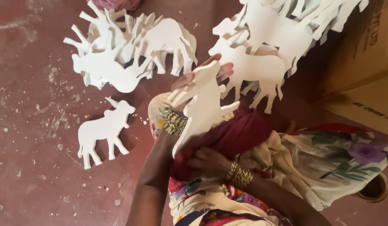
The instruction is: The person sits on the floor and wipes white wooden animal-shaped cutouts one at a time with a maroon cloth, turning each piece over to wipe both sides, then sets it on a growing pile of finished cutouts.
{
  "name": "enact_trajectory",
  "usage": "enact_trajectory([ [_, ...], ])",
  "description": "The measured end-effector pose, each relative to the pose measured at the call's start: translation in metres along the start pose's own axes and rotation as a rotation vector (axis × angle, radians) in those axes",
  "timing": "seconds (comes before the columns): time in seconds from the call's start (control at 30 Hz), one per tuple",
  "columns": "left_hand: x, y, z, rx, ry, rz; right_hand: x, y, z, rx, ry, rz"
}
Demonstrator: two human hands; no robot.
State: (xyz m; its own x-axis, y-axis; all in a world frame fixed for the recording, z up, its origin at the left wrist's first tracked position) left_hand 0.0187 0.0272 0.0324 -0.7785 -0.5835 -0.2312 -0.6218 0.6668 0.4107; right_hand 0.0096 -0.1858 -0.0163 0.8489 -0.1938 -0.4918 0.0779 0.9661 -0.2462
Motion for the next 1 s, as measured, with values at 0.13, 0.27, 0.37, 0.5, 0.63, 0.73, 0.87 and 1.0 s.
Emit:
enact_trajectory([
  [0.13, -0.002, -0.004, -0.012, -0.003, -0.013, -0.039, -0.004, 0.04, 0.039, -0.016, 0.174, -0.128],
  [0.27, 0.003, -0.013, -0.02, 0.142, 0.022, -0.05, 0.0, 0.079, 0.116, 0.16, 0.539, -0.417],
  [0.37, 0.003, -0.013, -0.008, 0.133, 0.147, -0.119, -0.002, 0.076, 0.14, 0.272, 0.697, -0.498],
  [0.5, 0.001, -0.014, 0.006, 0.04, 0.235, -0.157, -0.017, 0.067, 0.135, 0.522, 0.552, -0.37],
  [0.63, -0.002, -0.023, -0.002, 0.018, 0.189, -0.095, 0.01, 0.09, 0.151, 0.635, 0.562, -0.543],
  [0.73, -0.002, -0.025, -0.002, 0.041, 0.265, -0.059, 0.02, 0.09, 0.147, 0.654, 0.513, -0.576],
  [0.87, -0.004, -0.025, -0.021, 0.117, 0.151, -0.08, 0.034, 0.095, 0.152, 0.432, 0.607, -0.719],
  [1.0, -0.002, -0.033, -0.036, 0.256, 0.041, -0.119, 0.061, 0.111, 0.194, 0.058, 0.906, -0.937],
])
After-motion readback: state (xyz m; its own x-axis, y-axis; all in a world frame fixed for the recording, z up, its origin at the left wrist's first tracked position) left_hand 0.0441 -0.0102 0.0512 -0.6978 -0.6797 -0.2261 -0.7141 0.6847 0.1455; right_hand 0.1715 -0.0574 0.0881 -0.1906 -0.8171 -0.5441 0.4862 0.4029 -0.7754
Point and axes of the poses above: each hand's wrist, its own x-axis away from the middle knuckle, its own z-axis out of the back of the hand, y = z × x, the point moved 9 cm from there along -x, towards the middle knuckle, and after that the axes turned 4 degrees about z, right-handed, at the moved point
